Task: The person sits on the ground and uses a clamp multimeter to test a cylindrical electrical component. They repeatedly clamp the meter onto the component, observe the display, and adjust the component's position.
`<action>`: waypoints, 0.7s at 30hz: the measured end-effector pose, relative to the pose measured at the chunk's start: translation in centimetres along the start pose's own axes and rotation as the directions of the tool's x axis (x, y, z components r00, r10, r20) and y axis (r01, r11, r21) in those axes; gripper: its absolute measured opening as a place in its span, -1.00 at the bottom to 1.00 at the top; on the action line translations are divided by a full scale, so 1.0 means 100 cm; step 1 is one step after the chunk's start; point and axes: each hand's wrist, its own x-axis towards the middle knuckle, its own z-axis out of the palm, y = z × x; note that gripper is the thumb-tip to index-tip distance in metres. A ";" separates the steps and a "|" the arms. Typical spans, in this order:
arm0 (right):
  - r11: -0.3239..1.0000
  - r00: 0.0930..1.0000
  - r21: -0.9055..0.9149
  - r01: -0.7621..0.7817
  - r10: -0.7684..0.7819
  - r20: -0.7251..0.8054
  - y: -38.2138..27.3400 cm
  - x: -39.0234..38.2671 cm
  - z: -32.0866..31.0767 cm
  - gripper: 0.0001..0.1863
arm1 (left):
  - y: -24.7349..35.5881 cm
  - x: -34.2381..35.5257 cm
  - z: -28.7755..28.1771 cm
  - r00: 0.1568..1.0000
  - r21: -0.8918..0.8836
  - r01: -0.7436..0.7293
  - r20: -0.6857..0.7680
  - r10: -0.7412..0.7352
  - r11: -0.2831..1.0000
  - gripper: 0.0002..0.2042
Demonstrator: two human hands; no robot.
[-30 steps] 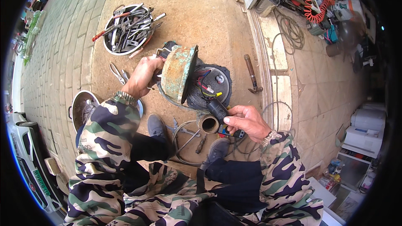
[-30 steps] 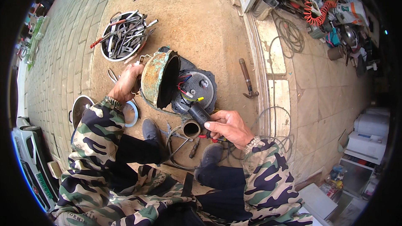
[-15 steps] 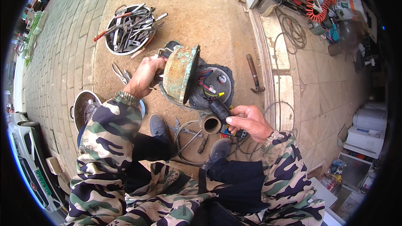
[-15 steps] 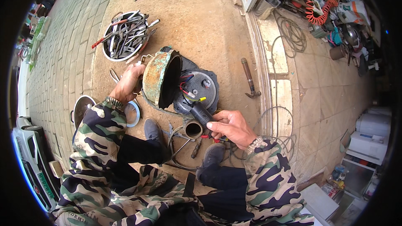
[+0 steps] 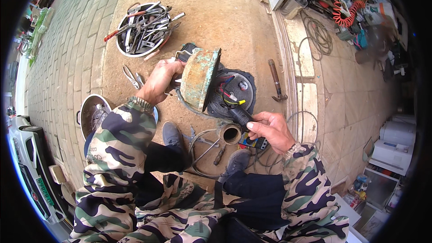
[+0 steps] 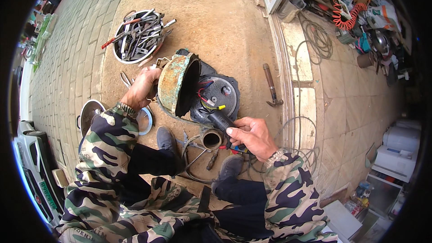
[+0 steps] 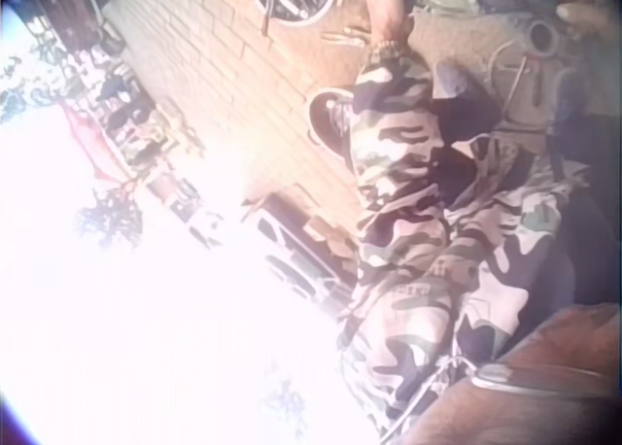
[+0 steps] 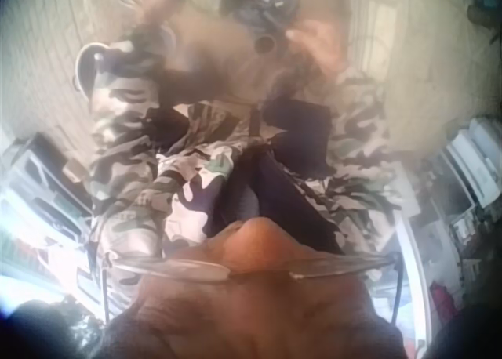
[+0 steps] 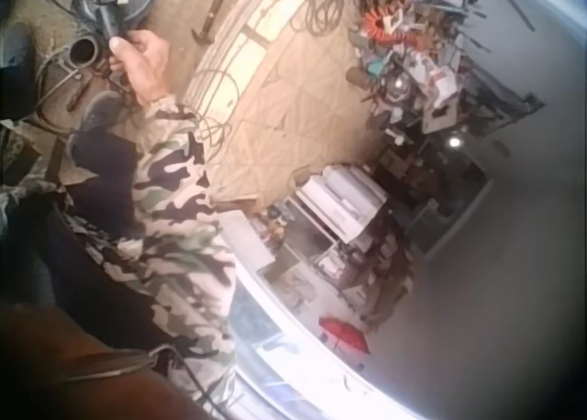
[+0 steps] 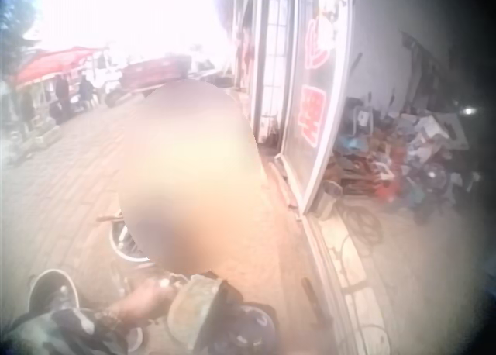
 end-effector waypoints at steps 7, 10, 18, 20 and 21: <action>0.998 0.999 -0.067 -0.004 0.001 -0.049 -0.016 -0.003 0.007 -0.59 | 0.009 -0.008 0.002 0.991 0.045 -0.110 0.078 0.106 0.993 -0.77; 1.000 1.000 0.011 0.015 -0.015 -0.013 0.004 0.008 0.007 -0.59 | -0.010 0.003 -0.011 0.994 -0.004 -0.089 0.058 0.089 0.996 -0.77; 1.000 0.999 0.008 0.021 -0.021 -0.027 -0.002 0.008 0.009 -0.73 | -0.020 0.015 -0.005 0.986 0.055 -0.143 0.095 0.137 0.988 -0.75; 1.000 0.999 0.013 0.001 0.000 -0.042 -0.001 0.011 0.008 -0.73 | -0.019 0.013 -0.007 0.991 0.059 -0.118 0.074 0.114 0.991 -0.75; 1.000 0.999 0.009 -0.001 0.001 -0.046 -0.001 0.012 0.006 -0.73 | -0.015 0.010 -0.007 0.994 0.079 -0.095 0.062 0.090 0.992 -0.75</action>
